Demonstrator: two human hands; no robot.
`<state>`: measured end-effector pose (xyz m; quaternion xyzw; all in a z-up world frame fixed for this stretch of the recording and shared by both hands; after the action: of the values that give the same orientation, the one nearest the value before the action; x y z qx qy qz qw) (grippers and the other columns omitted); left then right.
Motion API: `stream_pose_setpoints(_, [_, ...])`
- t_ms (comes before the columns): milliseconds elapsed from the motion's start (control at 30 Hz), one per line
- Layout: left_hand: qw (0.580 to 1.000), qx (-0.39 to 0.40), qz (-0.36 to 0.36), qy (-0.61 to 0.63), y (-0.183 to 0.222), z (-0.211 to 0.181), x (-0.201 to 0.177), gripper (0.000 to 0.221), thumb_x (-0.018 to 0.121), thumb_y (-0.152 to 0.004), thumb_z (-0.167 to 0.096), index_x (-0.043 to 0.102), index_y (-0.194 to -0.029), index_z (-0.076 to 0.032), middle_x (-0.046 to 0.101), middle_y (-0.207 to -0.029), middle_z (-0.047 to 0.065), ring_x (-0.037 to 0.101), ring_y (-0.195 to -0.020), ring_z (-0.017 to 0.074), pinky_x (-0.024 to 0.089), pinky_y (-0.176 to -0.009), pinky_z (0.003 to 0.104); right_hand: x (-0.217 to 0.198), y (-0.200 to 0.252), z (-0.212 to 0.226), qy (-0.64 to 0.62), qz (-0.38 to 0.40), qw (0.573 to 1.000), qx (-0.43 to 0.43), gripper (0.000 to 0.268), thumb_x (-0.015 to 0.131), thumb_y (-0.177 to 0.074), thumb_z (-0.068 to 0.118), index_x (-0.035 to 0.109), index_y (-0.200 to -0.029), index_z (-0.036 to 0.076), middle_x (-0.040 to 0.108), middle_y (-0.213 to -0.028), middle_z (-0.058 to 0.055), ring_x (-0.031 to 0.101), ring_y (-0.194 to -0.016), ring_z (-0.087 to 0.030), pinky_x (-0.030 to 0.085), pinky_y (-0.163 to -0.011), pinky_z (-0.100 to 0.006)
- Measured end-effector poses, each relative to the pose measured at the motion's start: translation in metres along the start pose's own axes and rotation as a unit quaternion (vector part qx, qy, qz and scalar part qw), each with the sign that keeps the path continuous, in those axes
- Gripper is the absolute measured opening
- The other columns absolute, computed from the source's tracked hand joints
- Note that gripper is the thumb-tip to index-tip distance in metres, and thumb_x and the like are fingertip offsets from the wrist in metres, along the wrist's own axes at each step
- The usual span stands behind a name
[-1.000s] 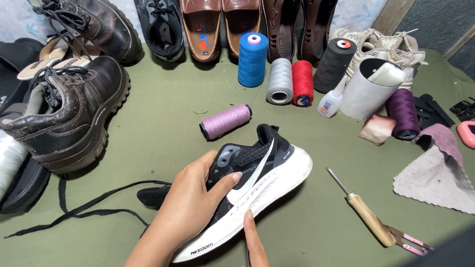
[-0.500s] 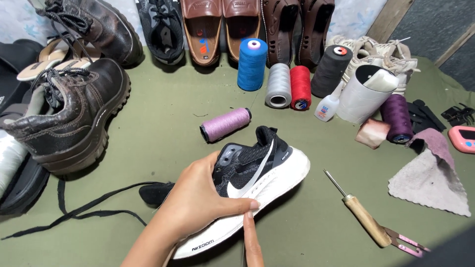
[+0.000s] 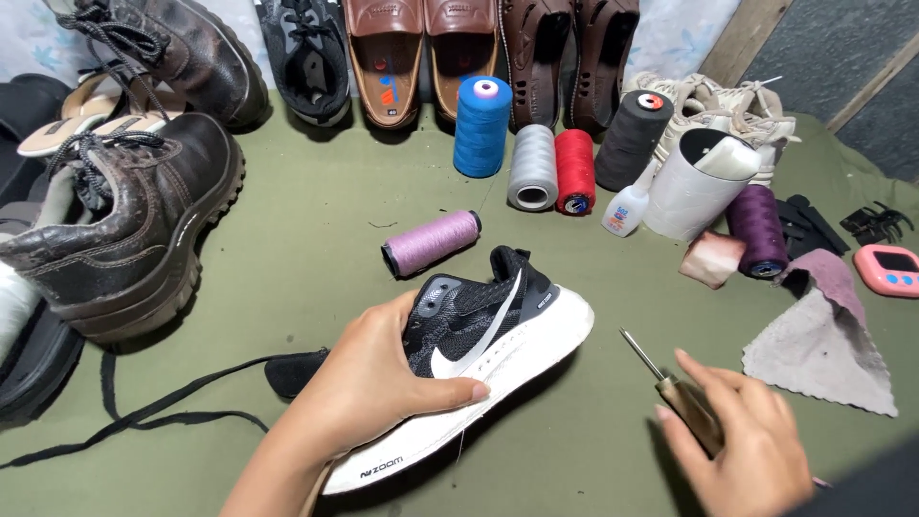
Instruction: The person is hand-stitching a black sneaker to repair the seam between the upper and the sole using a stitching awl and thread.
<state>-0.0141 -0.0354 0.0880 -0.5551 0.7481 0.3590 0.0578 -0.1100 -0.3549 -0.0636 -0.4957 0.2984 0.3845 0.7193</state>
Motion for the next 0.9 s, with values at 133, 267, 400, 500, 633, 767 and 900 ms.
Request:
stream_pose_setpoints(133, [1.0, 0.025, 0.013, -0.008, -0.002, 0.005, 0.001, 0.058, 0.091, -0.058, -0.023, 0.076, -0.114, -0.022, 0.083, -0.108, -0.015, 0.073, -0.101, 0.0015, 0.051, -0.091, 0.019, 0.02, 0.007, -0.046, 0.16, 0.146, 0.97, 0.11, 0.066, 0.073, -0.072, 0.057, 0.06, -0.137, 0.056, 0.068, -0.124, 0.02, 0.063, -0.116, -0.015, 0.046, -0.1, -0.037])
stream_pose_setpoints(267, [0.999, 0.041, 0.016, -0.005, -0.004, 0.008, 0.002, 0.062, 0.091, -0.056, -0.024, 0.076, -0.116, -0.022, 0.084, -0.111, -0.014, 0.074, -0.103, 0.0021, 0.053, -0.092, 0.02, 0.008, 0.007, -0.027, 0.148, 0.123, 0.977, 0.089, 0.049, 0.067, -0.082, 0.05, 0.065, -0.13, 0.056, 0.071, -0.114, 0.022, 0.064, -0.112, -0.01, 0.044, -0.098, -0.032])
stream_pose_setpoints(400, [0.998, 0.058, 0.029, 0.009, -0.007, 0.008, 0.002, 0.063, 0.09, -0.057, -0.021, 0.076, -0.119, -0.021, 0.084, -0.111, -0.014, 0.073, -0.102, 0.0022, 0.053, -0.094, 0.02, -0.044, -0.011, 0.045, -0.069, 0.014, 0.998, 0.009, 0.035, 0.067, -0.092, 0.021, 0.077, -0.125, 0.027, 0.072, -0.103, 0.006, 0.057, -0.07, -0.008, 0.043, -0.073, -0.019])
stream_pose_setpoints(500, [0.998, 0.054, 0.034, 0.003, -0.008, 0.006, 0.002, 0.063, 0.09, -0.057, -0.021, 0.076, -0.118, -0.023, 0.084, -0.111, -0.015, 0.073, -0.101, 0.0017, 0.053, -0.093, 0.02, -0.062, -0.021, 0.06, -0.097, 0.037, 0.994, -0.039, 0.036, 0.067, -0.088, 0.021, 0.078, -0.123, 0.024, 0.075, -0.103, 0.003, 0.062, -0.073, -0.01, 0.047, -0.078, -0.022])
stream_pose_setpoints(633, [0.998, 0.059, 0.028, -0.016, -0.013, 0.013, 0.003, 0.063, 0.091, -0.055, -0.024, 0.076, -0.116, -0.024, 0.081, -0.105, -0.015, 0.07, -0.097, 0.0003, 0.053, -0.089, 0.019, -0.062, -0.018, 0.055, -0.106, 0.028, 0.993, -0.034, 0.035, 0.077, -0.073, 0.027, 0.08, -0.108, 0.027, 0.081, -0.099, 0.005, 0.072, -0.08, -0.007, 0.052, -0.06, -0.024])
stream_pose_setpoints(767, [0.997, 0.063, 0.025, -0.024, -0.015, 0.016, 0.003, 0.063, 0.091, -0.055, -0.026, 0.075, -0.116, -0.024, 0.082, -0.105, -0.015, 0.07, -0.096, 0.001, 0.053, -0.087, 0.02, -0.066, -0.024, 0.087, -0.142, 0.029, 0.976, -0.163, 0.035, 0.078, -0.074, 0.028, 0.076, -0.108, 0.021, 0.081, -0.105, 0.006, 0.077, -0.092, -0.006, 0.056, -0.092, -0.022])
stream_pose_setpoints(900, [0.997, 0.066, 0.027, -0.026, -0.013, 0.014, 0.004, 0.063, 0.091, -0.056, -0.027, 0.075, -0.117, -0.024, 0.084, -0.108, -0.015, 0.072, -0.098, 0.0009, 0.054, -0.088, 0.021, -0.07, -0.025, 0.112, -0.169, 0.028, 0.975, -0.141, 0.024, 0.076, -0.076, 0.021, 0.079, -0.1, 0.02, 0.082, -0.1, 0.003, 0.079, -0.086, -0.005, 0.058, -0.088, -0.02])
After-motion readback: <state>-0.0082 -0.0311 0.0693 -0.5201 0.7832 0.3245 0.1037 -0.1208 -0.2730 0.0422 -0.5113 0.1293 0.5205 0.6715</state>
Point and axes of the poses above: each hand's wrist, its own y-axis away from the middle knuckle, its own x-axis out of the palm, z = x × y, the point moved 3 cm from there along -y, towards the middle knuckle
